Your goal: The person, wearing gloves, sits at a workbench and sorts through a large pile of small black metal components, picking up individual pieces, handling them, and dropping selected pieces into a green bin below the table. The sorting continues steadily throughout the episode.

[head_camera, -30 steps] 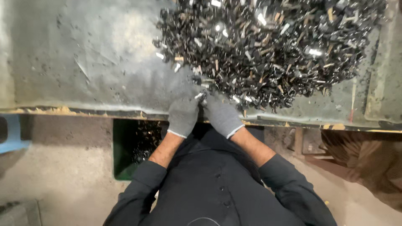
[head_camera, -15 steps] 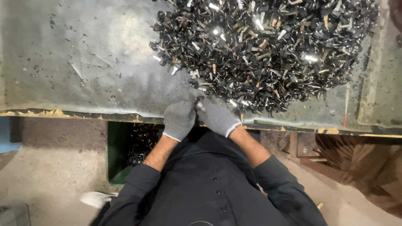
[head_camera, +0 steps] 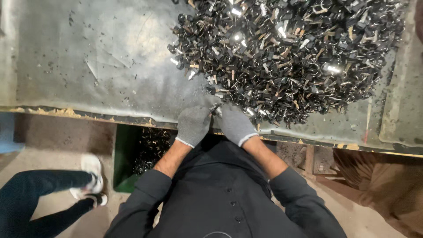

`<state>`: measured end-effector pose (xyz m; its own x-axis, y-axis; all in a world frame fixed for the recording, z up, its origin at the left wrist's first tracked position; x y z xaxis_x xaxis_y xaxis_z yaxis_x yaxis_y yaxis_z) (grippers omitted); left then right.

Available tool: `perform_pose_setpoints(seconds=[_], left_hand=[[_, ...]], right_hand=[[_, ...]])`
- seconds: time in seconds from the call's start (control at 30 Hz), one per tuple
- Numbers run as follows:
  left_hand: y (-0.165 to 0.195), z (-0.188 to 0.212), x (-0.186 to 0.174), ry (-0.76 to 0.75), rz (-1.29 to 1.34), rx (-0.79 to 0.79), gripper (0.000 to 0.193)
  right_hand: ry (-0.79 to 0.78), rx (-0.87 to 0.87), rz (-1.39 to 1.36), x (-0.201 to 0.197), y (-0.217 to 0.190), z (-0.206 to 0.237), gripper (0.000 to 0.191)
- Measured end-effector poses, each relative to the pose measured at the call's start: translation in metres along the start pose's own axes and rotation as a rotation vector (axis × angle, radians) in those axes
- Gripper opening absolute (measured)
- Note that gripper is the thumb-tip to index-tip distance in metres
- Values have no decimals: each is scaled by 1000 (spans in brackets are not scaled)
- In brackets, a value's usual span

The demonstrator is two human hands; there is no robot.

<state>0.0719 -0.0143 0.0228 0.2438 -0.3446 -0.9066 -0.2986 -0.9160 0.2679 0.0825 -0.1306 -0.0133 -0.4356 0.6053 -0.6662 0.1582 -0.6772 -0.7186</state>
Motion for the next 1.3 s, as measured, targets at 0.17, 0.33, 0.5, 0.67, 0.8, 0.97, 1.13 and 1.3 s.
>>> perform_pose_setpoints(seconds=[0.17, 0.33, 0.5, 0.67, 0.8, 0.97, 1.13, 1.3], left_hand=[[1, 1, -3, 0, -13, -34, 9], [-1, 2, -2, 5, -4, -37, 14], [10, 7, -4, 93, -44, 35, 24], [-6, 14, 20, -335, -59, -107, 13], [-15, 1, -1, -352, 233, -169, 17], [0, -46, -10, -185, 288, -3, 20], [-19, -36, 17, -349, 379, -183, 19], [-22, -18, 11, -214, 239, -200, 26]], right_hand=[[-52, 199, 98, 4, 13, 4, 27], [133, 9, 101, -3, -7, 11, 26], [33, 35, 323, 16, -3, 4, 18], [-308, 46, -113, 8, -1, -6, 42], [-187, 90, -157, -15, -20, 11, 49], [-233, -67, 268, 4, -44, 9, 52], [-14, 224, 37, -10, 12, 13, 54], [69, 17, 22, -8, 6, 9, 49]])
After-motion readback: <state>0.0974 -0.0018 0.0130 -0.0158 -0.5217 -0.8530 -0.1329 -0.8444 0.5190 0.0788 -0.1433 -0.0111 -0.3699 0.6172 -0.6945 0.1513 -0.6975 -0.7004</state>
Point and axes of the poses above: each hand's wrist, its own z-axis away from the middle knuckle, its own x-axis out of the palm, y = z × x, the point moved 10 cm from there along -z, towards the middle knuckle, and after that the axes turned 14 degrees about -z, right-handed, at the moved point
